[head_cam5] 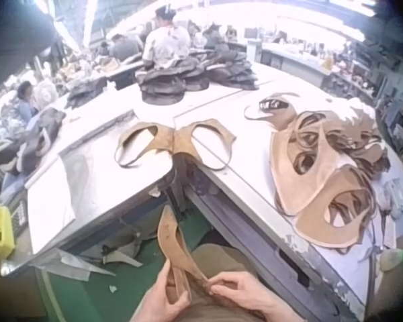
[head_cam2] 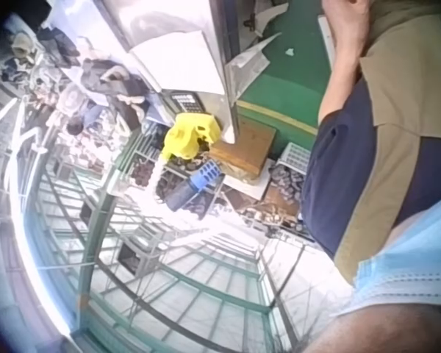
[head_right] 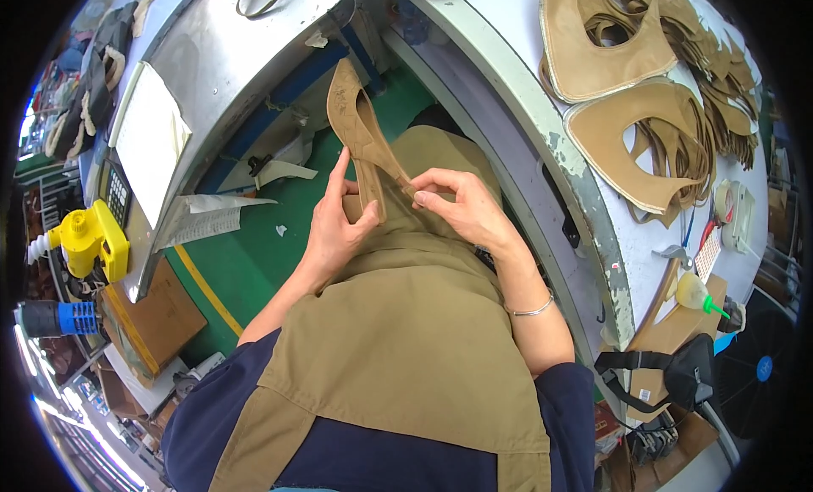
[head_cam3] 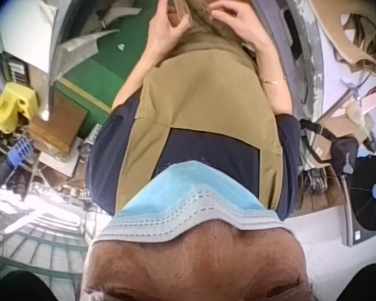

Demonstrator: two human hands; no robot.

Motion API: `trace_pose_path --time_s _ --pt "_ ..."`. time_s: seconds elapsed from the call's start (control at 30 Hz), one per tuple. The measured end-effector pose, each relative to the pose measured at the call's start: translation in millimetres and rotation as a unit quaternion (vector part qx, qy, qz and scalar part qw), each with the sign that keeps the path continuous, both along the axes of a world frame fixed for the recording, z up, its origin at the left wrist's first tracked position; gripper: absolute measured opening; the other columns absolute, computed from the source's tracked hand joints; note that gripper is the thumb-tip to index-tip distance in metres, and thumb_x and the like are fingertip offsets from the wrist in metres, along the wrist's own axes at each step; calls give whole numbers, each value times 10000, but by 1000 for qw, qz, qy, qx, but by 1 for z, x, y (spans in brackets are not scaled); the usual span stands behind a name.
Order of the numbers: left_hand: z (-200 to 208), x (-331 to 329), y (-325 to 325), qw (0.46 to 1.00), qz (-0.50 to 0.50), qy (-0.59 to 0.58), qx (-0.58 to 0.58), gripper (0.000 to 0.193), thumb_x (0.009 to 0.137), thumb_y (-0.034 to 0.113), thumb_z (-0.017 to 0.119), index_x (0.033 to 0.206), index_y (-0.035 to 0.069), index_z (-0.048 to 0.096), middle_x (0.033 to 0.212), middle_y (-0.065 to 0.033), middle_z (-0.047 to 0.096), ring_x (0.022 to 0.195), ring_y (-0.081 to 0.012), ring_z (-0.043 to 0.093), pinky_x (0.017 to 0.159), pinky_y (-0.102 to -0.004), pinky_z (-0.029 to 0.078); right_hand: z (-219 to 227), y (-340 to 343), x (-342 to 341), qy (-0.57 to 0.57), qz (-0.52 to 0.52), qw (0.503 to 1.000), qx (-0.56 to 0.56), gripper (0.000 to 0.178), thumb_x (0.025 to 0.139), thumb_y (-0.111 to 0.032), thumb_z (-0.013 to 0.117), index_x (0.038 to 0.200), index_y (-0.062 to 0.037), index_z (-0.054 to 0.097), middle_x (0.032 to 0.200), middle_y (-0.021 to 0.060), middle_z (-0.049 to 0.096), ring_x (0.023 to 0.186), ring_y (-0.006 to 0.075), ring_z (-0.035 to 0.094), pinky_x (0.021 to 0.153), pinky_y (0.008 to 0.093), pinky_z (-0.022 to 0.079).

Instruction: Inspecting and assembling shoe components, applying lining and tape to leather parts.

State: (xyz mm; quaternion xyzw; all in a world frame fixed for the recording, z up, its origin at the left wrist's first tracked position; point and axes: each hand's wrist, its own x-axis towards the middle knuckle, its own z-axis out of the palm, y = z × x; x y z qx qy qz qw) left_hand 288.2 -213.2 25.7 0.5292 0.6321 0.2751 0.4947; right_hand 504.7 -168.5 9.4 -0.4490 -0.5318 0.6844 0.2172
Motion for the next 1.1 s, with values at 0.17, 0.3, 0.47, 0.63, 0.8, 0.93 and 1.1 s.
trace_pose_path --time_s 0.17,0.3,0.47,0.63,0.8,0.93,1.1 --pt "-2 1 0 1000 9 -2 17 889 815 81 664 1529 32 137 1001 -160 629 941 -259 640 862 -356 496 0 1 1 -9 -3 1000 17 191 914 -111 633 1035 36 652 959 51 673 903 128 642 819 271 492" --pt "13 -1 -3 999 27 -35 32 891 795 62 664 1537 78 172 966 -130 620 939 -232 624 864 -345 491 8 3 0 -1 -2 1000 17 177 914 -108 635 1026 27 659 932 47 678 886 119 634 814 262 490" --pt "42 -21 -7 976 94 -187 67 848 765 40 597 1533 113 244 966 -59 593 937 -152 573 883 -292 453 18 4 6 112 -112 987 1 198 925 -110 619 1080 9 643 1019 71 675 957 149 627 870 295 493" --pt "51 -81 47 925 209 -226 222 722 844 273 573 1444 -18 297 1239 -209 572 1082 -324 624 921 -424 525 22 10 11 139 -111 984 7 231 926 -116 630 1121 7 629 1068 104 674 1005 186 635 904 320 497" --pt "44 -193 147 846 357 -291 268 519 949 199 385 1426 -3 367 1272 -200 578 1179 -281 564 1025 -407 438 29 1 19 84 -114 990 2 230 943 -138 617 1113 14 640 1068 81 668 1026 152 623 932 296 482" --pt "22 -260 208 853 412 -190 256 419 969 156 377 1325 -32 489 1198 -154 612 1115 -243 587 956 -362 485 31 -5 35 66 -148 987 -1 236 953 -157 609 1114 12 640 1062 75 665 1026 150 621 916 293 482" --pt "-8 -332 226 872 429 -55 229 372 944 95 456 1285 -36 530 1184 -128 604 1066 -231 602 946 -334 469 46 -9 54 -13 -177 983 38 198 942 -100 600 1096 15 647 1034 82 679 983 149 646 885 288 504"
